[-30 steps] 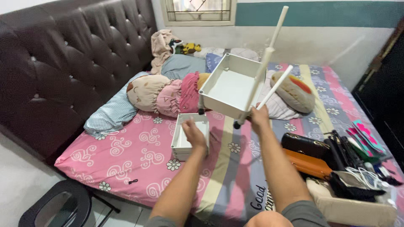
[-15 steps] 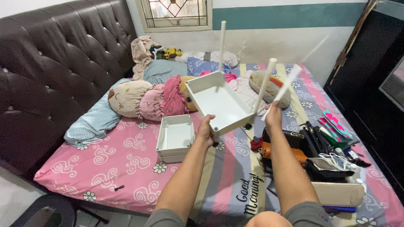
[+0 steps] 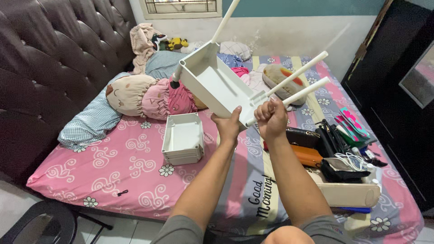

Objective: The person assembles a white plastic storage unit by inserting vertical poles into the base and stacking additional trays on top. The person handles the trays and poles by hand, aligning and securing each component to build a multi-tiered unit.

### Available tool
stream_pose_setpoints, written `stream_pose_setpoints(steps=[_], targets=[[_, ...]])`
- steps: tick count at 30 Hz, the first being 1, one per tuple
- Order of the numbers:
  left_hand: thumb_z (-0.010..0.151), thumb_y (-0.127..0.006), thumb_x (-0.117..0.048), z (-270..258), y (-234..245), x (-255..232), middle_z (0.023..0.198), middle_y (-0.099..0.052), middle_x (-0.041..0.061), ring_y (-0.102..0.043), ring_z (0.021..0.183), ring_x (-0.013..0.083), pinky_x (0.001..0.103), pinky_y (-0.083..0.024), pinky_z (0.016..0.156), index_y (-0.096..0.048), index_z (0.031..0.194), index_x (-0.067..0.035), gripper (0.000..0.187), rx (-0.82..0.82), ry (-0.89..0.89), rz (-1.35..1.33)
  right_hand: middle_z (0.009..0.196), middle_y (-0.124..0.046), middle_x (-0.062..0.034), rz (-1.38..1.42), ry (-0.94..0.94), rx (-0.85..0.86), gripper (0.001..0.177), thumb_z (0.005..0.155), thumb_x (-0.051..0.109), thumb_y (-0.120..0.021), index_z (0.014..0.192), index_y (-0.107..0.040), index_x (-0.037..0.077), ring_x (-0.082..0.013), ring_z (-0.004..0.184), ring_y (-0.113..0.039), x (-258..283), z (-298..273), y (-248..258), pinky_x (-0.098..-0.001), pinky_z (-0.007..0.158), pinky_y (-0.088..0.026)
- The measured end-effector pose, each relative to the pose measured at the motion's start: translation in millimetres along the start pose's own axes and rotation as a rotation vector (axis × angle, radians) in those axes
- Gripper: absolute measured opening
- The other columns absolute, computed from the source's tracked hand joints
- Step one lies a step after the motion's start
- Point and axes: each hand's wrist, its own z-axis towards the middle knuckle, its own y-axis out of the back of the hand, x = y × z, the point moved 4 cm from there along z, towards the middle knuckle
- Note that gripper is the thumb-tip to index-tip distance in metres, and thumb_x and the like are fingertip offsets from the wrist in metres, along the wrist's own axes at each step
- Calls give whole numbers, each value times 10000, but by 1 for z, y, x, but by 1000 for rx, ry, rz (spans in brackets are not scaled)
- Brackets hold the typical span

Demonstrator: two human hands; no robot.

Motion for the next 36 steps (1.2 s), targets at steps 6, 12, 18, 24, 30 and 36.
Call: stream_pose_setpoints(steps=[6, 12, 18, 24, 30, 36], targets=[[781, -850, -248, -9, 0, -18, 1282, -487, 239, -537, 1205, 277, 370, -456, 1028, -220, 1350, 95, 915, -23, -59, 58, 536, -281, -4, -120, 67, 2, 436, 1044, 289, -474, 663, -328, 135, -152, 496, -282, -2, -8, -9, -340, 551, -306], [757, -836, -214, -13, -3, -18, 1254, -512, 236, -569, 1158, 277, 371, -493, 979, -240, 1331, 82, 879, -30, 22, 30, 535, -273, -4, -164, 85, 72, 414, 1040, 251, -475, 673, -335, 120, -138, 478, -241, -4, -15, -8, -335, 501, -260], [795, -809, -232, -19, -4, -15, 1224, -520, 232, -581, 1137, 284, 383, -496, 964, -228, 1320, 85, 845, -57, -38, 60, 554, -260, 6, -114, 106, 145, 313, 985, 165, -465, 703, -334, 132, -131, 484, -215, -6, -23, -8, -321, 500, -253], [853, -773, -234, -22, -5, -20, 1242, -456, 236, -547, 1151, 312, 418, -461, 993, -300, 1316, 102, 743, -121, -266, 181, 555, -255, 20, -82, 160, 156, 286, 964, 139, -479, 723, -326, 136, -113, 483, -207, -11, -24, -9, -306, 498, -249], [852, -763, -218, -17, 2, -19, 1259, -448, 237, -536, 1174, 318, 431, -449, 1014, -343, 1297, 97, 689, -111, -213, 198, 563, -265, 3, -79, 13, 305, 272, 939, 127, -487, 718, -328, 112, -131, 519, -226, -17, -21, -12, -319, 534, -265], [846, -753, -215, -19, 2, -17, 1259, -449, 247, -538, 1179, 335, 443, -452, 1022, -324, 1309, 101, 706, -140, -264, 204, 567, -250, 18, -64, 179, 125, 238, 921, 98, -484, 739, -332, 125, -105, 471, -222, -21, -26, -11, -304, 477, -243]])
